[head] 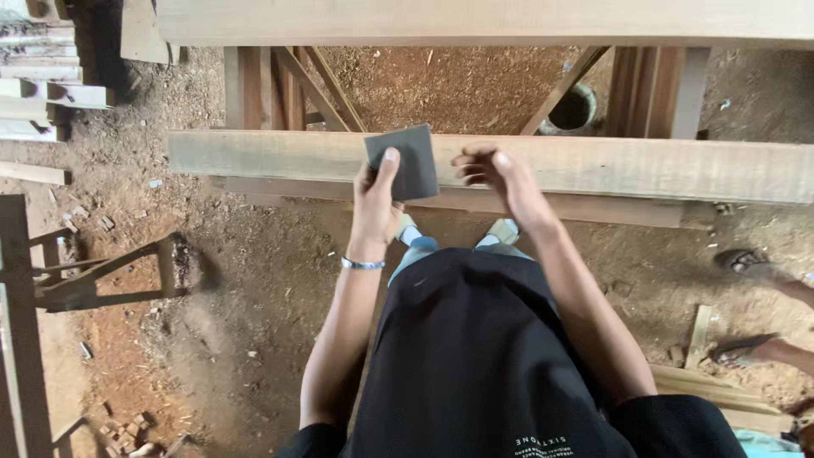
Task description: The person sands wooden planks with a sanding block, moving the block back and forth along the surfaces and edges of several planks.
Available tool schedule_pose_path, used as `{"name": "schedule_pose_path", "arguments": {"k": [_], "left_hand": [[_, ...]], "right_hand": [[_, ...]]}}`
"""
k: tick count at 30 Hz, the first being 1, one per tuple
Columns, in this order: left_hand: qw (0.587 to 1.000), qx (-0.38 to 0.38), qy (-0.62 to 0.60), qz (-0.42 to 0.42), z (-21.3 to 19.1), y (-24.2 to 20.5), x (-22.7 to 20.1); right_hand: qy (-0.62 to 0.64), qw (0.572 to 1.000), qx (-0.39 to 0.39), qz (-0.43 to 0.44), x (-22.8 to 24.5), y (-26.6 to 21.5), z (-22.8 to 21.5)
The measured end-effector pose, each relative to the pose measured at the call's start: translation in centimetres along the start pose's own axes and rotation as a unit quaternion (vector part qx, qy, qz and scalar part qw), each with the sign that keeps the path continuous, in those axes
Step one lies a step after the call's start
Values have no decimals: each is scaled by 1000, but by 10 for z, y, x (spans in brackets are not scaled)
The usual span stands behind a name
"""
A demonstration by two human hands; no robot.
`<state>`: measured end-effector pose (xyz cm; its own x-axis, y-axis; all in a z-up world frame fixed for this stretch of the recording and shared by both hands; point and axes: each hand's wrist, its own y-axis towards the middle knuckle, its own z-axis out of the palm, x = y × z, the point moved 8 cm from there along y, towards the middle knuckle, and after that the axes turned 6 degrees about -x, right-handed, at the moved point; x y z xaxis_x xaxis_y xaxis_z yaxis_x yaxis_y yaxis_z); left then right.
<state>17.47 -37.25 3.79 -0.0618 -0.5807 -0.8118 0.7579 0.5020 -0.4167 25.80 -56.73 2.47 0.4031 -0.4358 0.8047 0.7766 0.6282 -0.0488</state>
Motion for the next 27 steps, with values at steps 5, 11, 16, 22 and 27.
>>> {"name": "schedule_pose_path", "arguments": {"k": [5,11,16,22,27], "left_hand": [[967,27,-232,-101,37,-34,55],[872,130,-446,-156,67,-65,70],[910,59,-394,-118,73,-77,66],[928,52,-344,-130,68,-81,72],[932,45,-331,-141,61,-76,69]], "right_hand": [[101,992,26,69,14,-9,18],[14,999,-5,46,42,-31,14],[-112,994,-9,-7,72,-47,30],[-343,935,20,-85,110,-44,58],[-352,931,20,-93,104,-39,67]]}}
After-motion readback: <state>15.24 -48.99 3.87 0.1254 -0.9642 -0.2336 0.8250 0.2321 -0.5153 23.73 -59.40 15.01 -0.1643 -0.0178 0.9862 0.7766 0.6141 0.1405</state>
